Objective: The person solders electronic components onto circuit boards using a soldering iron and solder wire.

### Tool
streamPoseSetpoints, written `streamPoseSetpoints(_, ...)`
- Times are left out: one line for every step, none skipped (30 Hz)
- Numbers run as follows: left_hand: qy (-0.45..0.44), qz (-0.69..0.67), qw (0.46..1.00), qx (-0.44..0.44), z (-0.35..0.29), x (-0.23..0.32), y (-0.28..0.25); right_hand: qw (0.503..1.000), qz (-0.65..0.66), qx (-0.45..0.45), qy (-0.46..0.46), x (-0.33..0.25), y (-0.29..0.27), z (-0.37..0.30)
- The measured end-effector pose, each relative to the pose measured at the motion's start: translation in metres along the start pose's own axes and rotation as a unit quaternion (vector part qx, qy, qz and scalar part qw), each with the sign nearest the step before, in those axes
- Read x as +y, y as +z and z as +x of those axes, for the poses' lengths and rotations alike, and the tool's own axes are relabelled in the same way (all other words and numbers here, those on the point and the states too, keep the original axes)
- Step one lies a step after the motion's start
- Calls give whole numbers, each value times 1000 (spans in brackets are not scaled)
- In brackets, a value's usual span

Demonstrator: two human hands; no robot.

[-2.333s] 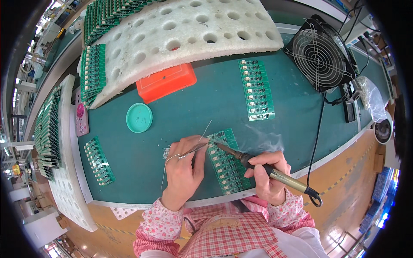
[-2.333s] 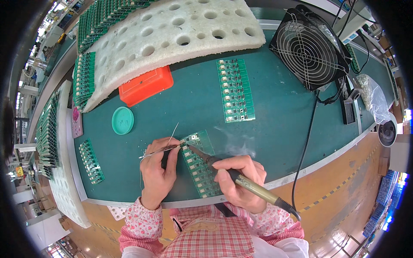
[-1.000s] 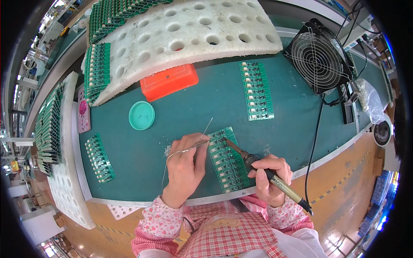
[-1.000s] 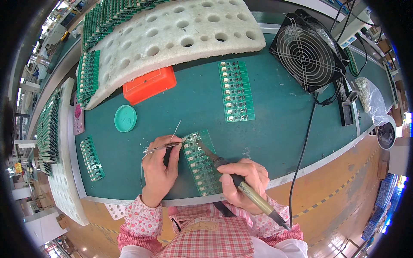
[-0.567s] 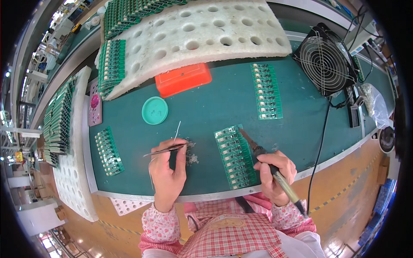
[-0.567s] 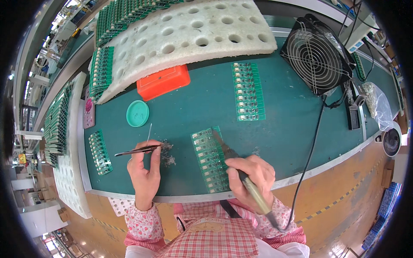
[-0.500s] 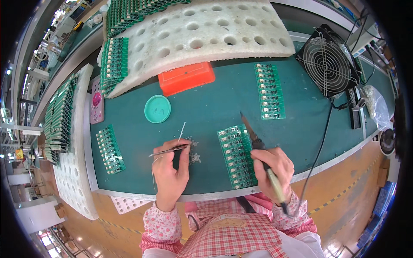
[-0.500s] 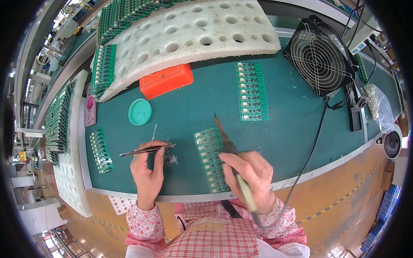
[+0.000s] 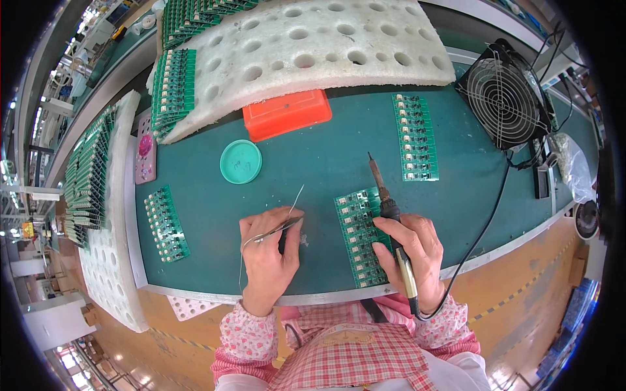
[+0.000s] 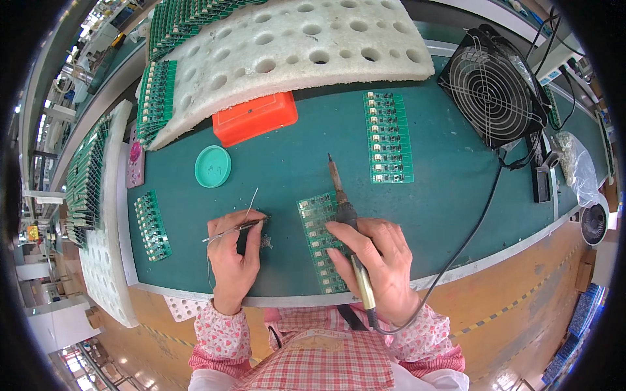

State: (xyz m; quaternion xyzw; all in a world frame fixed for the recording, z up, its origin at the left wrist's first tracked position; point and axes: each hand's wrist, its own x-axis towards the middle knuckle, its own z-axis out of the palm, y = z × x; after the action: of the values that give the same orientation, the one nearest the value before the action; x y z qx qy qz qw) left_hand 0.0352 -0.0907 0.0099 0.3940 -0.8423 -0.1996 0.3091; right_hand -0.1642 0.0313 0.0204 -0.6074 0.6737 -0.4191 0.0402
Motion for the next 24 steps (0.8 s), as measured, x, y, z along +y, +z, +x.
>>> streamPoseSetpoints(14,1,1000,12,0,-1,1,1000,2,1,0,0,0,0)
streamPoseSetpoints(28,2,999,24,-1,-2,1,1000,5,2,-1,1,0,0)
streamPoseSetpoints(28,1,999,23,-1,-2,1,1000,4,2,0,1,0,0)
streamPoseSetpoints(14,4,1000,23,0,-3,0,1000,5,4,-2,1,0,1)
streamPoseSetpoints(0,7,1000,22,0,-3,-1,1000,5,5,-5,2,0,1)
streamPoseSetpoints(0,7,1000,22,0,-3,0,1000,5,5,-4,2,0,1)
streamPoseSetpoints(12,11,1000,16,-1,-4,1,1000,6,4,-4,1,-1,1)
streamPoseSetpoints(23,16,1000,10,-1,-4,1,1000,6,3,-4,1,-1,1)
streamPoseSetpoints(23,16,1000,10,1,-2,1,1000,6,3,-4,1,-1,1)
streamPoseSetpoints(25,21,999,13,2,2,-1,1000,8,4,-2,1,-1,0)
streamPoseSetpoints(27,25,999,15,4,4,-2,1000,10,5,-1,2,-1,0)
streamPoseSetpoints(27,25,999,15,2,1,-1,1000,10,5,-1,1,-1,0)
streamPoseSetpoints(0,6,999,38,1,-3,0,1000,11,4,0,1,-1,-1)
streamPoseSetpoints(-28,-13,998,60,0,-6,0,1000,12,4,1,1,-1,-1)
streamPoseSetpoints(-39,-15,998,49,0,-6,-1,1000,12,3,1,1,0,-1)
streamPoseSetpoints(-39,-15,998,49,0,-5,-1,1000,12,4,-1,1,0,-1)
streamPoseSetpoints(-29,-11,999,38,0,-4,0,1000,12,5,-3,1,0,-1)
streamPoseSetpoints(-18,-6,999,26,1,-3,0,1000,12,4,-4,1,-1,0)
streamPoseSetpoints(-19,-6,999,27,1,-2,-1,1000,12,5,-4,1,-1,0)
streamPoseSetpoints(-19,2,1000,24,2,-1,-1,1000,12,6,-4,0,-1,0)
streamPoseSetpoints(-19,10,1000,20,2,-1,0,1000,12,6,-3,1,-1,0)
streamPoseSetpoints(-19,10,1000,20,2,-2,0,1000,13,6,-3,1,-1,0)
streamPoseSetpoints(-20,8,1000,19,1,-2,0,1000,15,6,-3,1,-1,0)
streamPoseSetpoints(-21,7,1000,19,1,-3,0,1000,15,5,-3,1,-1,0)
